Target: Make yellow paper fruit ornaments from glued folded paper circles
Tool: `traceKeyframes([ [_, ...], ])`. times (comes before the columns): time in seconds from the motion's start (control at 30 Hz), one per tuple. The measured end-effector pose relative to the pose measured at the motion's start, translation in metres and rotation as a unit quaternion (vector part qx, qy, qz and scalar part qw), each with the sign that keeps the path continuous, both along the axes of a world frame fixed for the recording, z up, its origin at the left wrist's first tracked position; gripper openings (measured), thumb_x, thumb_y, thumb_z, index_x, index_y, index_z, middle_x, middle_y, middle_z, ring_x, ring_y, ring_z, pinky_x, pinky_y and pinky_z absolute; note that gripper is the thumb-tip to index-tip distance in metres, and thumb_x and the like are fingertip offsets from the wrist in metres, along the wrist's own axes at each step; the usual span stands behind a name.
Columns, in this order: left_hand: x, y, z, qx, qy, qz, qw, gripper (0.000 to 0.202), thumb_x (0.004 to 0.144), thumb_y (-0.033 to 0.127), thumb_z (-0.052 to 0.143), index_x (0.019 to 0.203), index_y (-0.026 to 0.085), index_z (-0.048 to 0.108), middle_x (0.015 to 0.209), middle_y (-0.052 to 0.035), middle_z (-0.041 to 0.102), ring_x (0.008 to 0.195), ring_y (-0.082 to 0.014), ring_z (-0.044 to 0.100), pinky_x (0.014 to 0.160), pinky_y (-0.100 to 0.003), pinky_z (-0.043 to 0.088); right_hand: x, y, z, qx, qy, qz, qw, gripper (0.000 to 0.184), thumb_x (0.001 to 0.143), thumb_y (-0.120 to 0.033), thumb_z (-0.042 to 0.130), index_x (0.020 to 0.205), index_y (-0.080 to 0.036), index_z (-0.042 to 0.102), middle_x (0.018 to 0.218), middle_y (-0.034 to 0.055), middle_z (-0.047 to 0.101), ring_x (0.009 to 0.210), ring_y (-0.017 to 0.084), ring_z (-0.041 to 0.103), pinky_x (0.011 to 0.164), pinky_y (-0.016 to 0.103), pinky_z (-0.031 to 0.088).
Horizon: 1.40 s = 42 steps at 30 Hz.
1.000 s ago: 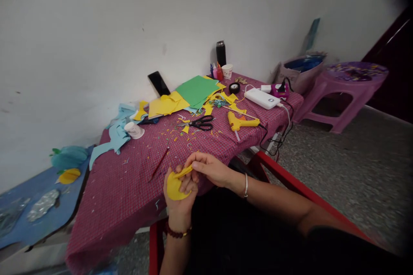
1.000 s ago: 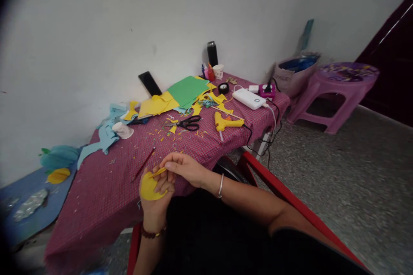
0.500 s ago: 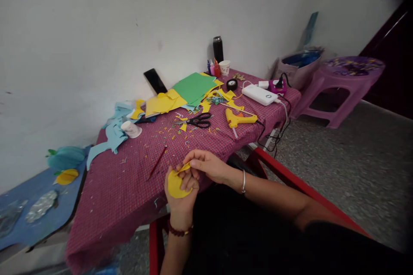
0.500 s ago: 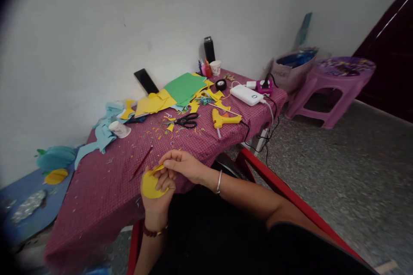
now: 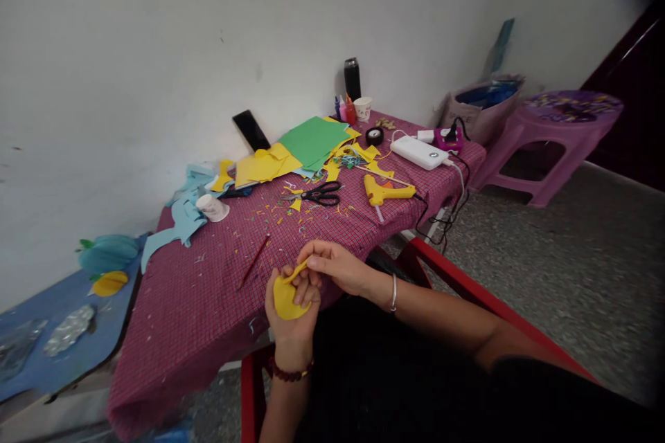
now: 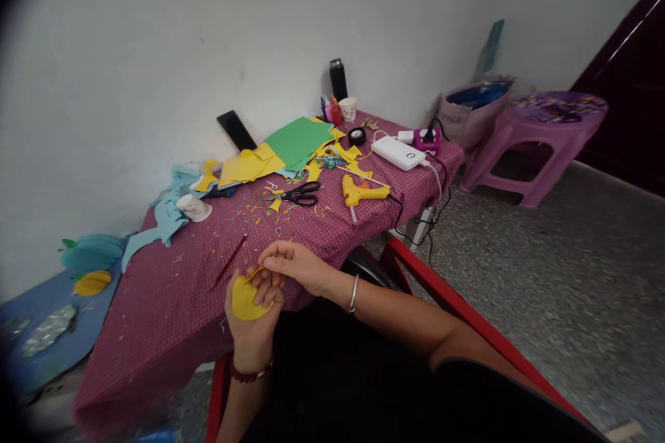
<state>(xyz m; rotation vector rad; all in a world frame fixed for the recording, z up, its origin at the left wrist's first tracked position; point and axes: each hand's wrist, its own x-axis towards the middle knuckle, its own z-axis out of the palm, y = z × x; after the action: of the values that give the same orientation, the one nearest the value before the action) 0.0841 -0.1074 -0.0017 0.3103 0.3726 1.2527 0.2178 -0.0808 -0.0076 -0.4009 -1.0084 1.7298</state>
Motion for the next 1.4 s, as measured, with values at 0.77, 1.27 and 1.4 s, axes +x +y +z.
traceKeyframes([
  [0.77,-0.007,-0.007,0.012,0.112,0.352,0.113,0.922,0.016,0.082,0.031,0.065,0.074,0.018,0.063,0.055,0.0029,0.049,0.047,-0.0088,0.04,0.047,-0.021,0.03,0.005,-0.003,0.012,-0.005,-0.156,-0.057,0.986,0.018,0.073,-0.005,0.057,0.084,-0.017,0.065,0.065,-0.0051,0.06,0.054,0.007,0.054,0.053,0.018,0.043],
  [1.27,-0.014,-0.008,0.009,0.133,0.509,0.112,0.843,0.025,0.076,0.04,0.071,0.078,0.016,0.065,0.063,0.0036,0.056,0.053,-0.0083,0.046,0.052,-0.02,0.036,0.008,-0.004,0.013,0.039,-0.21,-0.072,0.974,0.029,0.077,-0.044,0.069,0.077,-0.017,0.058,0.06,-0.0058,0.055,0.046,0.006,0.047,0.043,0.017,0.037],
  [1.4,-0.017,0.004,0.019,0.103,0.489,0.1,0.86,0.026,0.081,0.04,0.065,0.071,0.017,0.06,0.049,0.0084,0.041,0.04,-0.0052,0.032,0.043,-0.019,0.026,0.008,-0.001,0.02,0.042,-0.192,-0.028,0.98,0.043,0.072,-0.056,0.071,0.082,-0.016,0.061,0.068,-0.0029,0.06,0.05,0.007,0.05,0.047,0.019,0.043],
])
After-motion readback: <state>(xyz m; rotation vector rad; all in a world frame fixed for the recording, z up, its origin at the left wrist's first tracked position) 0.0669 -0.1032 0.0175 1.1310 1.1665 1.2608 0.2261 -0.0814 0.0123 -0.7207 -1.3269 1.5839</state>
